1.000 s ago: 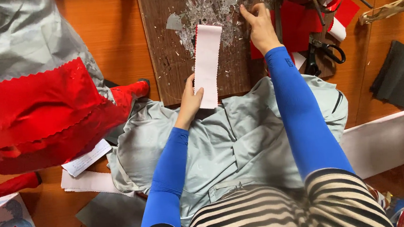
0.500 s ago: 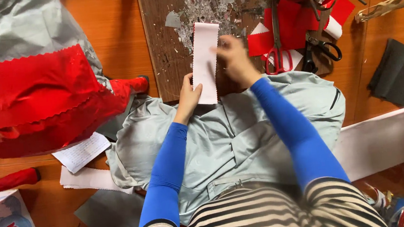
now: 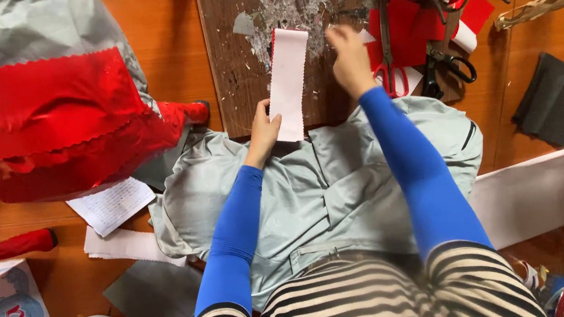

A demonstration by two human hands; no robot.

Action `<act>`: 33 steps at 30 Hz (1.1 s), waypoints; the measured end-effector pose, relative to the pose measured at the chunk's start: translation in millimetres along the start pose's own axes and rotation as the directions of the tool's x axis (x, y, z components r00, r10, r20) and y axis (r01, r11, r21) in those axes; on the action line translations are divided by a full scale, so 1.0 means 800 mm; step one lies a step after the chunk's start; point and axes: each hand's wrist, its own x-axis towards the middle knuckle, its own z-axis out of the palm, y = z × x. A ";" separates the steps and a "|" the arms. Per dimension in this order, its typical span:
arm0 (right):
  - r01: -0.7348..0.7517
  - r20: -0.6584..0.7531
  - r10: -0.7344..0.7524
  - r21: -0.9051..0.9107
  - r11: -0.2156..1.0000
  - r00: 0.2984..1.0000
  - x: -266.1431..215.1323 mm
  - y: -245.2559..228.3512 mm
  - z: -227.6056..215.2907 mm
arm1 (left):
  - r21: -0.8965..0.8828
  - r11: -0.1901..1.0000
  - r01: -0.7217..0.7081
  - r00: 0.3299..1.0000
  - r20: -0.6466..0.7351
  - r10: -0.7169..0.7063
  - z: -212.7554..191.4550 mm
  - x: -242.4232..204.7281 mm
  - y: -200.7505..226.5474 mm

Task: Applying decorative red and white paper strips to a horse figure using glue and scissors.

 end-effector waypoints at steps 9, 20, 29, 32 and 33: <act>-0.175 0.049 0.182 -0.121 0.977 0.982 0.050 -0.023 -0.036 | -0.046 0.998 0.038 0.999 0.029 -0.037 0.001 0.012 -0.015; 0.253 0.026 -0.252 -0.056 0.966 0.967 -0.085 -0.125 -0.039 | -0.172 0.978 0.115 0.983 0.161 -0.088 0.014 0.015 -0.034; 0.038 -0.177 -0.174 -0.585 0.810 0.969 0.000 -0.031 -0.193 | 0.097 0.970 -0.223 0.950 0.246 0.194 0.037 0.010 -0.029; -0.125 -0.122 0.058 -0.661 0.740 0.991 0.032 0.052 -0.192 | 0.247 0.947 -0.205 0.962 0.232 0.147 0.034 -0.014 0.016; -0.216 -0.092 0.210 -0.675 0.705 0.973 0.043 0.087 -0.183 | 0.279 0.946 -0.166 0.964 0.246 0.096 0.031 -0.023 0.034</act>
